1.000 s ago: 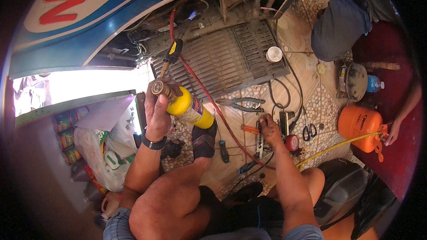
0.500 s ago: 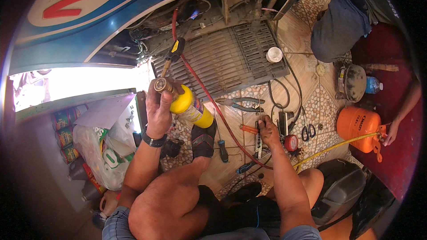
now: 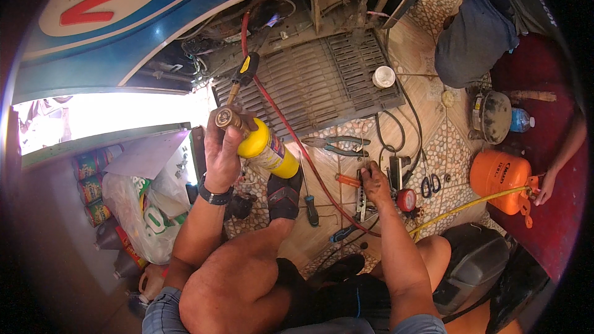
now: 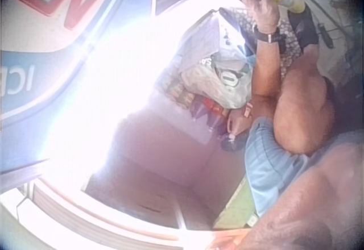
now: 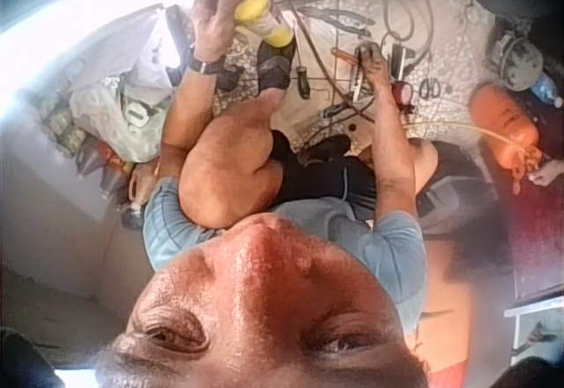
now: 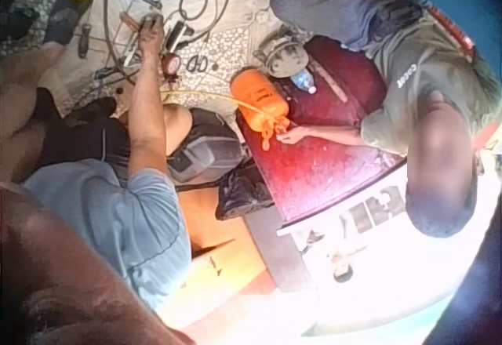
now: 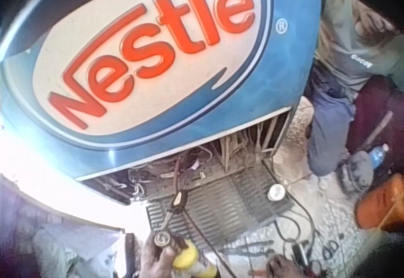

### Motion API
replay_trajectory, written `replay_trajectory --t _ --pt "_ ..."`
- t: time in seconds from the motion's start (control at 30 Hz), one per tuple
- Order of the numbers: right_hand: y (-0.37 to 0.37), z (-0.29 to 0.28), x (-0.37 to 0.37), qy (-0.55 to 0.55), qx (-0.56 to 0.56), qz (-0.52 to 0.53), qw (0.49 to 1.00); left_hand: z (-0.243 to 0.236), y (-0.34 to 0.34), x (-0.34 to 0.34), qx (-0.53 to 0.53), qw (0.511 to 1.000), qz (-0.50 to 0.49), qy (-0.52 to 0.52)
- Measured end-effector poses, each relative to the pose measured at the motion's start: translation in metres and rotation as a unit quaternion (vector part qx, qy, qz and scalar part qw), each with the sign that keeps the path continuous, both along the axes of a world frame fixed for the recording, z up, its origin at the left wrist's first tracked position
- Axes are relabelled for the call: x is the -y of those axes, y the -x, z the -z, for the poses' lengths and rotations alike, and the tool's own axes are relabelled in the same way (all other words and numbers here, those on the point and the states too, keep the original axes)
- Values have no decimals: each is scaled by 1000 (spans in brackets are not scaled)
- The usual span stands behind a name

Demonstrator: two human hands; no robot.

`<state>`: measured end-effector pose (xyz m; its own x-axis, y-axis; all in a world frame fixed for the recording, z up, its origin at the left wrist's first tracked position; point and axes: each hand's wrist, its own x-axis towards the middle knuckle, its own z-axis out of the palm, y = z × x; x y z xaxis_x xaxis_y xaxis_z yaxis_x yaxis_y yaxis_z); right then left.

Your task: The person solders a copper pipe on the back of an appliance using a torch and brazing rod while another person assists.

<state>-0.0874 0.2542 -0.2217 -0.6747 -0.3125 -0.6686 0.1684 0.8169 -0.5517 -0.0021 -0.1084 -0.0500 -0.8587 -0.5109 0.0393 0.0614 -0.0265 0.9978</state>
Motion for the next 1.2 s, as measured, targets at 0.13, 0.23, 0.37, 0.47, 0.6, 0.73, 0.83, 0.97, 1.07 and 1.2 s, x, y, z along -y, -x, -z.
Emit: replay_trajectory --t 0.13,0.23,0.37,0.47,0.6,0.73,0.83,0.97,1.07,1.2 --pt "-3 13 -9 0 -48 3 999 -1 3 -1 -20 1000 9 -19" --pt "-6 11 -6 15 -77 1 997 -1 1 -3 2 1000 -3 -27" --pt "-4 -4 8 9 -33 6 999 0 -3 1 3 1000 5 21" --pt "-2 -1 -1 4 -50 4 999 -3 3 -2 -2 999 14 40" --pt "1 -11 8 -29 -2 -11 1000 -5 3 -3 0 999 6 48" --pt "-2 8 -4 -34 -16 -6 999 -8 5 -8 21 998 1 53" --pt "-3 8 -2 -32 -4 -2 999 -7 4 -8 30 998 -13 53" --pt "-4 8 -4 -24 -7 -9 1000 -4 6 -11 27 999 -19 31" --pt "-3 5 -4 -25 1 -8 1000 -3 7 -12 37 999 -18 31" --pt "4 -22 17 -25 62 -14 998 -4 2 -7 47 998 -11 40"
